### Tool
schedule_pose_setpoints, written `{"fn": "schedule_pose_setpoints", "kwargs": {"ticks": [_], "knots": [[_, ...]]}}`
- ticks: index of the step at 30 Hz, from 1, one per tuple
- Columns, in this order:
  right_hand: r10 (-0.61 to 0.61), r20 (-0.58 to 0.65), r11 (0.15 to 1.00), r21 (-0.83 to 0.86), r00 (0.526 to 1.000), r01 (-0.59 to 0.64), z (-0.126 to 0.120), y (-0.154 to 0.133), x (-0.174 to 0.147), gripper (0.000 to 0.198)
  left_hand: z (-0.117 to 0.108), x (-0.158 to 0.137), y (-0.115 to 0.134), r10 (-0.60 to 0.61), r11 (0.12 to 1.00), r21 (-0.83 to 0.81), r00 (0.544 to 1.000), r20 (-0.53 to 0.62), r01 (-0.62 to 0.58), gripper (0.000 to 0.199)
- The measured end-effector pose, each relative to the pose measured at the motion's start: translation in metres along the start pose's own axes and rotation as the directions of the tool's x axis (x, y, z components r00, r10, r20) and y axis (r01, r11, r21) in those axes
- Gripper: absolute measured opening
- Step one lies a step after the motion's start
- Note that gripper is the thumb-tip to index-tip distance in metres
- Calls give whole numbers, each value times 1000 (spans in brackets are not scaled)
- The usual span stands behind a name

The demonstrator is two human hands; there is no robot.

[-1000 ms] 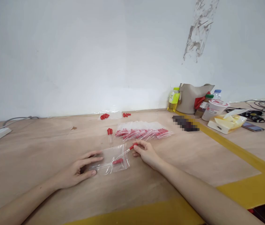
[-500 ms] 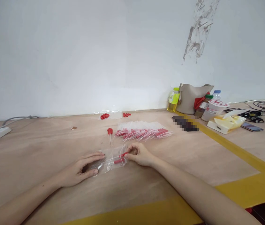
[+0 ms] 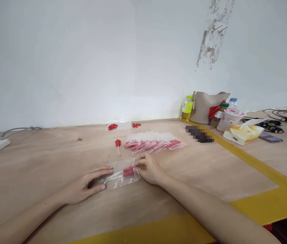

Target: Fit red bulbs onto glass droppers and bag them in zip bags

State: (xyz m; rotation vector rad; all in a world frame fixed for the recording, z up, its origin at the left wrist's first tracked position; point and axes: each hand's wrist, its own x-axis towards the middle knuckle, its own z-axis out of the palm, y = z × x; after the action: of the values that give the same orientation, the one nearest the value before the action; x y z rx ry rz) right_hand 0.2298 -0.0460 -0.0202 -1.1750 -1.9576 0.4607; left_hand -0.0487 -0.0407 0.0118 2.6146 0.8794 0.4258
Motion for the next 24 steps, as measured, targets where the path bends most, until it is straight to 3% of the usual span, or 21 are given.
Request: {"fn": "schedule_pose_setpoints", "kwargs": {"ticks": [3,8,10,13,16,20,24], "knots": [[-30,94,1000,11,995,29,-7,-1,1,19,0,0,0,-7,1000,16,1000,13,7,43],[159,54,987,15,986,-160,-21,-6,9,12,-1,-1,-1,-17,1000,22,1000,25,17,38],[132,-11,991,-14,991,-132,-27,-11,19,11,-2,-1,-2,-18,999,32,999,44,17,35],[-3,-70,992,-129,998,-6,-30,-18,45,10,-3,-2,-4,7,999,53,998,65,-10,37],[-71,-71,964,-260,995,50,-19,-21,81,12,-3,-4,-6,12,998,58,998,61,-15,42],[51,83,938,-345,995,-20,9,-17,118,15,-2,-7,-7,-8,999,46,999,49,6,41],[150,142,917,-390,978,-84,23,-9,128,14,-3,-7,-7,-5,999,53,999,48,2,41]]}}
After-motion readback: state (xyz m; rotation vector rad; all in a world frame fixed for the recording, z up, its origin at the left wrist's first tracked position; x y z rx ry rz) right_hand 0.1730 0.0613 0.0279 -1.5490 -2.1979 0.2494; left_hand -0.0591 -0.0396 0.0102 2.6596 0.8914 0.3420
